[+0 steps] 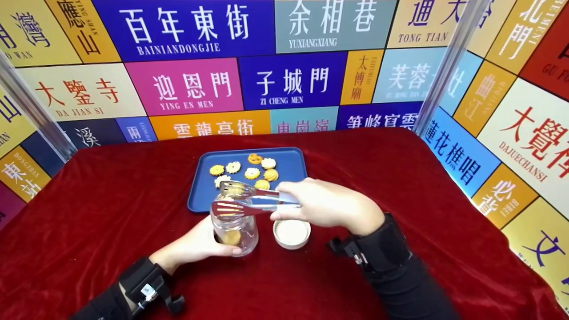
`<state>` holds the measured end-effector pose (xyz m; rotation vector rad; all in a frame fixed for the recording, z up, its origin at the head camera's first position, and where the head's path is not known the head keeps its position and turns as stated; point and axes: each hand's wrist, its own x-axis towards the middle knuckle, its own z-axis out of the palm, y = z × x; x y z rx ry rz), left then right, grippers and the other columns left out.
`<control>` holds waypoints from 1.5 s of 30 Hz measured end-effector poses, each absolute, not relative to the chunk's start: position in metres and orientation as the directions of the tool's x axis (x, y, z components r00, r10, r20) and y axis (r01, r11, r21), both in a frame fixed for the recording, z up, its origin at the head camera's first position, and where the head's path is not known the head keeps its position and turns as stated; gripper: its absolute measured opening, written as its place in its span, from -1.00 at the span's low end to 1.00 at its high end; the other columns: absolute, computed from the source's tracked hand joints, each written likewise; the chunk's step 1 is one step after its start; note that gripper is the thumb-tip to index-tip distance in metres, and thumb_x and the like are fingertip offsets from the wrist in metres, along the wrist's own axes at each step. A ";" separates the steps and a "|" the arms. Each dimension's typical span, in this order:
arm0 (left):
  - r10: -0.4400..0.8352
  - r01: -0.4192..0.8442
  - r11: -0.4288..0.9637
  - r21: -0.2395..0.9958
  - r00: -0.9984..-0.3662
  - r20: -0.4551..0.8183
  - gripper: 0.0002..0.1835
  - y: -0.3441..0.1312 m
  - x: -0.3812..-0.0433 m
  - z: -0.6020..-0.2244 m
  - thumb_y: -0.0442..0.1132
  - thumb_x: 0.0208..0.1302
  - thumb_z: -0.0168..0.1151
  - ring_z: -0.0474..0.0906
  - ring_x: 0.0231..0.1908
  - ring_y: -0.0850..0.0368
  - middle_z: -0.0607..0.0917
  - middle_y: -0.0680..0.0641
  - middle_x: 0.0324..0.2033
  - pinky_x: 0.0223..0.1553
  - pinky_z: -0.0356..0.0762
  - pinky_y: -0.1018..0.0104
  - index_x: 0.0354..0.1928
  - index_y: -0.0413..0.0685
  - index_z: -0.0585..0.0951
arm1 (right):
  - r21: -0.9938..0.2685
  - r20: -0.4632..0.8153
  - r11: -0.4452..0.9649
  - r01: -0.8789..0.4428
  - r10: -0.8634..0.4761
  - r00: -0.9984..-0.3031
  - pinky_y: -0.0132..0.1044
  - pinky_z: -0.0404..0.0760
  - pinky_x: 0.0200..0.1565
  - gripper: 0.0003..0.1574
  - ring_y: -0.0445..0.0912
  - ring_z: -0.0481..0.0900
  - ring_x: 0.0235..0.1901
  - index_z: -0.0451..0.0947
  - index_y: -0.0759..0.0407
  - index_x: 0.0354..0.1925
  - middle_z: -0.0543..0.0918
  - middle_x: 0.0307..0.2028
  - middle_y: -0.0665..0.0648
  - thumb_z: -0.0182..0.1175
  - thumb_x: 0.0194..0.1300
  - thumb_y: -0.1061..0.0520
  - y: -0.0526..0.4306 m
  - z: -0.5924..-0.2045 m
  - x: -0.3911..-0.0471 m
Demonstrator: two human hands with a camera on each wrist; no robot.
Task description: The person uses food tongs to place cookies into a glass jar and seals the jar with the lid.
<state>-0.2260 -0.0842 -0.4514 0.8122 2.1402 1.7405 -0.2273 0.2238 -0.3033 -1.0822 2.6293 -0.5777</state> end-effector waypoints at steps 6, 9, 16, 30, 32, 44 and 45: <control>0.572 0.263 0.128 0.956 -0.807 0.146 0.06 -0.085 -0.226 -0.452 -0.21 0.06 0.70 0.56 0.27 0.15 0.63 0.10 0.28 0.42 0.43 0.15 0.55 0.09 0.25 | -0.430 -0.079 0.662 -0.614 -0.704 -0.705 -0.34 0.43 -0.39 -0.55 -0.27 0.44 -0.53 0.56 -0.15 -0.06 0.54 -0.46 -0.21 0.25 0.46 -0.43 0.224 -0.304 -0.228; 0.573 0.267 0.126 0.955 -0.806 0.149 0.05 -0.085 -0.227 -0.453 -0.21 0.07 0.69 0.56 0.26 0.15 0.63 0.10 0.27 0.41 0.43 0.15 0.55 0.11 0.25 | -0.434 -0.082 0.662 -0.611 -0.704 -0.705 -0.35 0.41 -0.41 -0.54 -0.28 0.41 -0.55 0.54 -0.13 -0.11 0.50 -0.49 -0.20 0.25 0.46 -0.43 0.225 -0.304 -0.228; 0.587 0.266 0.082 0.961 -0.792 0.169 0.04 -0.085 -0.229 -0.455 -0.23 0.08 0.69 0.60 0.21 0.09 0.67 0.06 0.22 0.38 0.46 0.14 0.54 0.12 0.26 | -0.447 -0.081 0.651 -0.613 -0.712 -0.697 -0.37 0.35 -0.44 -0.54 -0.29 0.35 -0.57 0.51 -0.11 -0.17 0.43 -0.52 -0.20 0.23 0.48 -0.42 0.225 -0.305 -0.229; 0.589 0.270 0.071 0.960 -0.788 0.178 0.00 -0.084 -0.229 -0.455 -0.25 0.06 0.70 0.62 0.21 0.09 0.69 0.03 0.21 0.37 0.49 0.16 0.50 0.09 0.30 | -0.456 -0.015 0.646 -0.612 -0.693 -0.720 -0.33 0.44 -0.41 -0.55 -0.24 0.45 -0.52 0.57 -0.13 -0.03 0.55 -0.44 -0.16 0.26 0.47 -0.40 0.227 -0.307 -0.233; 0.593 0.278 0.052 0.959 -0.782 0.195 -0.01 -0.083 -0.230 -0.456 -0.27 0.05 0.69 0.62 0.21 0.07 0.69 0.00 0.21 0.36 0.50 0.17 0.49 0.05 0.31 | -0.470 0.027 0.651 -0.596 -0.665 -0.747 -0.31 0.46 -0.41 -0.53 -0.21 0.48 -0.50 0.57 -0.12 0.05 0.59 -0.41 -0.13 0.26 0.48 -0.38 0.228 -0.307 -0.234; 0.588 0.286 0.042 0.957 -0.782 0.207 0.04 -0.083 -0.229 -0.456 -0.30 0.04 0.70 0.60 0.24 0.09 0.67 -0.03 0.23 0.36 0.49 0.21 0.52 0.06 0.28 | -0.434 0.101 0.790 -0.432 -0.434 -0.895 -0.21 0.43 -0.42 -0.40 -0.09 0.47 -0.47 0.56 0.07 0.07 0.60 -0.39 0.02 0.28 0.47 -0.38 0.238 -0.321 -0.257; 0.587 0.285 0.043 0.958 -0.783 0.206 0.04 -0.083 -0.229 -0.456 -0.30 0.04 0.70 0.60 0.24 0.09 0.67 -0.03 0.23 0.36 0.49 0.20 0.52 0.06 0.28 | -0.430 0.100 0.798 -0.422 -0.422 -0.901 -0.20 0.43 -0.41 -0.40 -0.08 0.48 -0.47 0.56 0.08 0.06 0.60 -0.39 0.03 0.29 0.47 -0.37 0.239 -0.324 -0.259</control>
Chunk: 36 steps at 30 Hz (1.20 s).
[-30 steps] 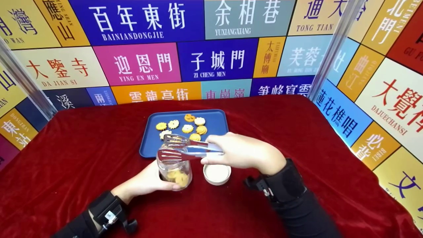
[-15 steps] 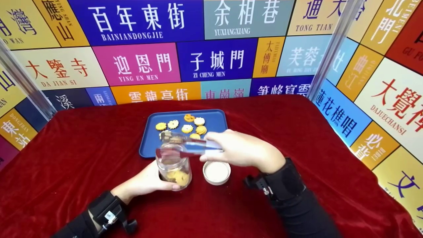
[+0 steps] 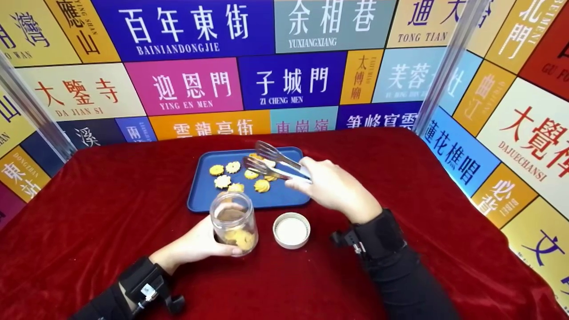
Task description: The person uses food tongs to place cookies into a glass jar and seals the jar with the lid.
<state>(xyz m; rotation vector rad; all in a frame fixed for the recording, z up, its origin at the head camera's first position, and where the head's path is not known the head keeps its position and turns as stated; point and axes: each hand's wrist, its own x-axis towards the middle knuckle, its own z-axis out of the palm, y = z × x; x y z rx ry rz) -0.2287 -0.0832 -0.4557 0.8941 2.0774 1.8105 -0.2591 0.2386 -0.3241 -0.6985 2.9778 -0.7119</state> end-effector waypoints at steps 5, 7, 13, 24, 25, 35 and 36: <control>0.587 0.288 0.050 0.956 -0.783 0.205 0.02 -0.084 -0.229 -0.456 -0.27 0.04 0.70 0.60 0.24 0.09 0.67 -0.02 0.22 0.36 0.50 0.20 0.50 0.06 0.30 | -0.430 0.075 0.813 -0.394 -0.403 -0.912 -0.17 0.44 -0.37 -0.39 -0.07 0.50 -0.43 0.58 0.14 0.08 0.63 -0.35 0.05 0.32 0.46 -0.33 0.239 -0.336 -0.267; 0.587 0.290 0.053 0.956 -0.783 0.205 0.02 -0.084 -0.229 -0.455 -0.26 0.04 0.70 0.60 0.24 0.09 0.67 -0.02 0.22 0.36 0.49 0.19 0.51 0.05 0.29 | -0.425 0.061 0.817 -0.391 -0.405 -0.912 -0.17 0.44 -0.37 -0.40 -0.07 0.51 -0.42 0.59 0.14 0.08 0.64 -0.34 0.05 0.33 0.46 -0.31 0.237 -0.342 -0.270; 0.589 0.287 0.048 0.957 -0.782 0.205 0.02 -0.084 -0.229 -0.456 -0.27 0.05 0.69 0.60 0.23 0.08 0.67 -0.03 0.22 0.37 0.50 0.19 0.51 0.05 0.29 | -0.388 0.033 0.842 -0.374 -0.393 -0.919 -0.19 0.46 -0.37 -0.47 -0.06 0.53 -0.43 0.61 0.12 0.04 0.64 -0.36 0.05 0.35 0.45 -0.27 0.233 -0.367 -0.281; 0.588 0.293 0.042 0.955 -0.780 0.213 0.00 -0.083 -0.229 -0.456 -0.28 0.04 0.69 0.61 0.22 0.08 0.68 -0.03 0.21 0.36 0.50 0.19 0.48 0.01 0.30 | -0.338 0.016 0.871 -0.356 -0.373 -0.928 -0.07 0.58 -0.19 -0.36 0.01 0.63 -0.27 0.59 0.20 0.15 0.73 -0.18 0.15 0.35 0.46 -0.28 0.228 -0.392 -0.288; 0.587 0.294 0.044 0.955 -0.781 0.213 0.00 -0.083 -0.229 -0.456 -0.28 0.04 0.70 0.61 0.22 0.08 0.68 -0.03 0.21 0.35 0.51 0.19 0.49 0.01 0.30 | -0.332 0.014 0.875 -0.352 -0.369 -0.929 -0.06 0.59 -0.19 -0.36 0.01 0.64 -0.27 0.59 0.19 0.15 0.73 -0.17 0.15 0.34 0.46 -0.28 0.228 -0.393 -0.288; 0.582 0.283 0.040 0.958 -0.786 0.208 0.02 -0.082 -0.228 -0.455 -0.31 0.03 0.70 0.61 0.24 0.07 0.68 -0.04 0.21 0.34 0.52 0.20 0.49 0.01 0.28 | -0.284 0.032 0.880 -0.382 -0.389 -0.921 0.00 0.61 -0.20 -0.47 0.04 0.65 -0.28 0.60 0.16 0.03 0.72 -0.24 0.14 0.35 0.47 -0.25 0.227 -0.401 -0.289; 0.583 0.282 0.039 0.959 -0.786 0.207 0.02 -0.083 -0.228 -0.455 -0.31 0.03 0.70 0.61 0.24 0.07 0.67 -0.04 0.21 0.34 0.52 0.20 0.49 0.01 0.28 | -0.284 0.032 0.878 -0.386 -0.394 -0.919 0.00 0.62 -0.19 -0.46 0.04 0.65 -0.27 0.60 0.16 0.05 0.72 -0.24 0.14 0.35 0.47 -0.25 0.227 -0.400 -0.289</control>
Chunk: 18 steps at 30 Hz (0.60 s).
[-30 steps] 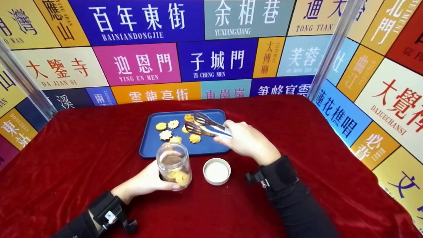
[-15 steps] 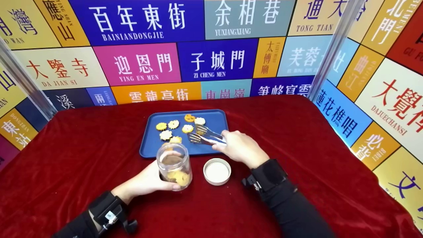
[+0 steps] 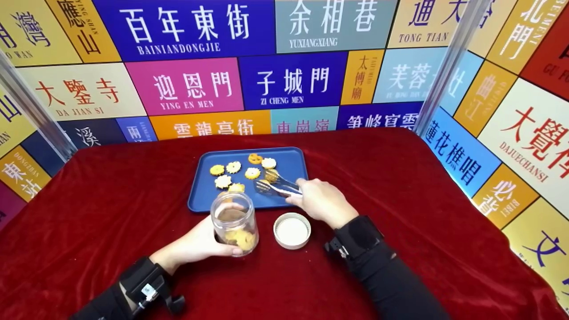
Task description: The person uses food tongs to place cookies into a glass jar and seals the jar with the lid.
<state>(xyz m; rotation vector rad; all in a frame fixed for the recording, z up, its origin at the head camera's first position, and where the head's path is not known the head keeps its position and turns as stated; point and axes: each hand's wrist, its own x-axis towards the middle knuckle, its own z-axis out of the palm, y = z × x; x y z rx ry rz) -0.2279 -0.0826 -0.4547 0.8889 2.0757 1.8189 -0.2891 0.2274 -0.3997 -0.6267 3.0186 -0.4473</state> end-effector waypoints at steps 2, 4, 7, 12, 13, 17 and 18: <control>0.584 0.281 0.039 0.959 -0.785 0.206 0.02 -0.083 -0.228 -0.455 -0.31 0.03 0.70 0.60 0.24 0.07 0.67 -0.04 0.22 0.34 0.52 0.20 0.50 0.01 0.28 | -0.284 0.027 0.875 -0.392 -0.401 -0.916 -0.01 0.62 -0.18 -0.43 0.02 0.64 -0.26 0.61 0.18 0.09 0.72 -0.23 0.13 0.35 0.46 -0.25 0.231 -0.397 -0.289; 0.585 0.281 0.041 0.959 -0.785 0.205 0.02 -0.083 -0.228 -0.455 -0.30 0.04 0.70 0.60 0.24 0.07 0.67 -0.03 0.22 0.35 0.52 0.20 0.50 0.02 0.28 | -0.284 0.018 0.873 -0.398 -0.410 -0.912 -0.04 0.60 -0.17 -0.41 0.01 0.63 -0.26 0.63 0.17 0.12 0.72 -0.22 0.11 0.36 0.46 -0.26 0.235 -0.392 -0.289; 0.585 0.287 0.044 0.957 -0.784 0.208 0.01 -0.083 -0.228 -0.455 -0.29 0.03 0.70 0.60 0.24 0.08 0.68 -0.02 0.22 0.35 0.51 0.19 0.49 0.02 0.29 | -0.279 -0.003 0.870 -0.406 -0.423 -0.906 -0.08 0.56 -0.19 -0.44 -0.01 0.60 -0.28 0.65 0.14 0.12 0.71 -0.24 0.07 0.37 0.44 -0.26 0.243 -0.385 -0.290; 0.579 0.296 0.056 0.953 -0.787 0.211 0.00 -0.083 -0.229 -0.456 -0.28 0.02 0.71 0.60 0.24 0.10 0.68 -0.01 0.21 0.36 0.50 0.20 0.47 0.00 0.31 | -0.291 -0.055 0.875 -0.386 -0.418 -0.907 -0.13 0.52 -0.22 -0.44 -0.04 0.58 -0.29 0.66 0.13 0.07 0.70 -0.24 0.05 0.38 0.41 -0.27 0.251 -0.378 -0.291; 0.579 0.299 0.056 0.953 -0.787 0.213 0.00 -0.083 -0.229 -0.456 -0.28 0.02 0.71 0.60 0.24 0.10 0.68 -0.01 0.21 0.36 0.50 0.20 0.47 0.00 0.31 | -0.298 -0.060 0.875 -0.383 -0.417 -0.907 -0.13 0.52 -0.21 -0.42 -0.04 0.58 -0.29 0.65 0.14 0.08 0.71 -0.24 0.05 0.38 0.41 -0.28 0.251 -0.378 -0.291; 0.585 0.298 0.044 0.953 -0.782 0.217 0.01 -0.083 -0.229 -0.456 -0.29 0.03 0.70 0.61 0.24 0.08 0.68 -0.02 0.21 0.35 0.51 0.19 0.49 0.02 0.29 | -0.320 -0.060 0.872 -0.370 -0.409 -0.911 -0.12 0.54 -0.20 -0.35 -0.04 0.59 -0.27 0.63 0.15 0.12 0.71 -0.22 0.06 0.37 0.40 -0.31 0.249 -0.382 -0.292; 0.586 0.298 0.042 0.954 -0.781 0.218 0.01 -0.083 -0.229 -0.456 -0.28 0.03 0.70 0.61 0.23 0.08 0.68 -0.03 0.21 0.35 0.51 0.19 0.49 0.01 0.29 | -0.323 -0.056 0.870 -0.373 -0.410 -0.910 -0.11 0.55 -0.20 -0.35 -0.04 0.60 -0.27 0.63 0.16 0.13 0.72 -0.21 0.07 0.36 0.40 -0.32 0.248 -0.383 -0.292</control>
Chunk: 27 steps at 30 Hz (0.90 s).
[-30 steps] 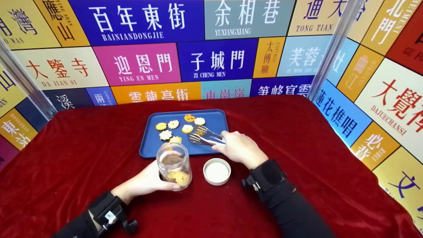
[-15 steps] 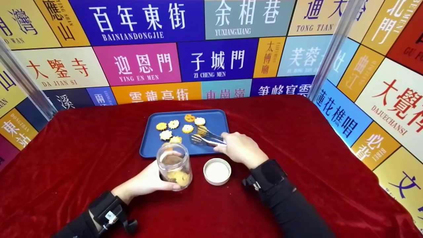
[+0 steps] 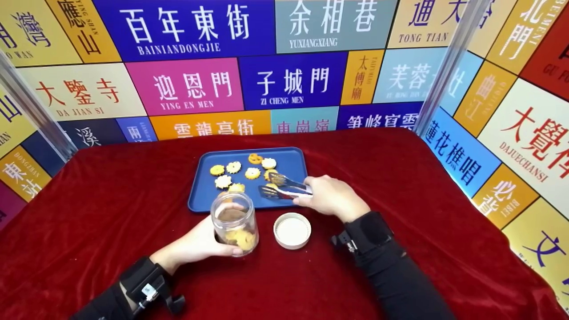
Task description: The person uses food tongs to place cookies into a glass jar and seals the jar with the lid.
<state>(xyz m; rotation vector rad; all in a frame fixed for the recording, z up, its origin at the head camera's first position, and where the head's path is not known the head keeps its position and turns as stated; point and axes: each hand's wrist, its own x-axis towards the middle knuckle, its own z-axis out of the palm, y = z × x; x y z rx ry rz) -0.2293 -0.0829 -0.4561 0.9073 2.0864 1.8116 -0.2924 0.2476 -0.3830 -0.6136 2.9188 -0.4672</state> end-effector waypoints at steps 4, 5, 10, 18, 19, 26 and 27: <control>0.587 0.289 0.043 0.956 -0.782 0.210 0.01 -0.083 -0.229 -0.455 -0.27 0.04 0.70 0.61 0.23 0.07 0.68 -0.03 0.20 0.34 0.52 0.19 0.49 0.00 0.30 | -0.340 -0.056 0.864 -0.370 -0.412 -0.910 -0.10 0.56 -0.18 -0.35 -0.03 0.61 -0.27 0.61 0.17 0.11 0.71 -0.22 0.08 0.35 0.42 -0.32 0.245 -0.387 -0.292; 0.587 0.288 0.044 0.957 -0.782 0.209 0.01 -0.083 -0.229 -0.455 -0.27 0.04 0.70 0.61 0.23 0.07 0.68 -0.04 0.20 0.34 0.52 0.19 0.49 -0.01 0.30 | -0.345 -0.059 0.862 -0.372 -0.415 -0.908 -0.10 0.56 -0.18 -0.36 -0.03 0.61 -0.27 0.61 0.18 0.10 0.71 -0.22 0.09 0.35 0.43 -0.31 0.244 -0.388 -0.292; 0.585 0.289 0.051 0.956 -0.784 0.206 0.01 -0.083 -0.228 -0.454 -0.26 0.04 0.70 0.61 0.23 0.07 0.68 -0.03 0.21 0.34 0.52 0.20 0.49 -0.05 0.30 | -0.357 -0.082 0.857 -0.372 -0.426 -0.901 -0.10 0.56 -0.17 -0.41 -0.03 0.60 -0.27 0.58 0.19 0.05 0.69 -0.25 0.10 0.34 0.45 -0.27 0.244 -0.390 -0.292; 0.585 0.284 0.052 0.957 -0.786 0.202 -0.01 -0.084 -0.229 -0.455 -0.26 0.04 0.70 0.61 0.23 0.07 0.68 -0.04 0.21 0.34 0.53 0.19 0.47 -0.04 0.31 | -0.314 -0.072 0.855 -0.413 -0.455 -0.888 -0.13 0.53 -0.23 -0.50 -0.04 0.56 -0.35 0.56 0.17 -0.12 0.61 -0.37 0.07 0.32 0.47 -0.24 0.243 -0.390 -0.291; 0.584 0.283 0.054 0.958 -0.787 0.200 -0.01 -0.084 -0.229 -0.455 -0.25 0.04 0.70 0.61 0.23 0.07 0.68 -0.03 0.21 0.34 0.53 0.19 0.47 -0.03 0.31 | -0.306 -0.069 0.856 -0.416 -0.456 -0.887 -0.13 0.52 -0.24 -0.50 -0.04 0.56 -0.35 0.56 0.15 -0.13 0.61 -0.37 0.06 0.32 0.47 -0.26 0.243 -0.390 -0.291; 0.585 0.284 0.046 0.958 -0.785 0.204 -0.01 -0.083 -0.229 -0.455 -0.25 0.04 0.71 0.60 0.24 0.07 0.68 -0.01 0.21 0.35 0.52 0.17 0.47 0.02 0.31 | -0.291 -0.066 0.849 -0.442 -0.479 -0.876 -0.11 0.55 -0.22 -0.49 -0.04 0.57 -0.35 0.57 0.14 -0.12 0.62 -0.36 0.06 0.30 0.49 -0.28 0.246 -0.388 -0.290; 0.585 0.283 0.048 0.958 -0.785 0.203 0.00 -0.083 -0.229 -0.455 -0.25 0.04 0.71 0.60 0.24 0.08 0.68 0.00 0.21 0.36 0.51 0.17 0.48 0.03 0.31 | -0.292 -0.066 0.847 -0.445 -0.482 -0.874 -0.11 0.55 -0.22 -0.49 -0.04 0.57 -0.34 0.57 0.14 -0.12 0.62 -0.35 0.06 0.29 0.49 -0.28 0.246 -0.388 -0.290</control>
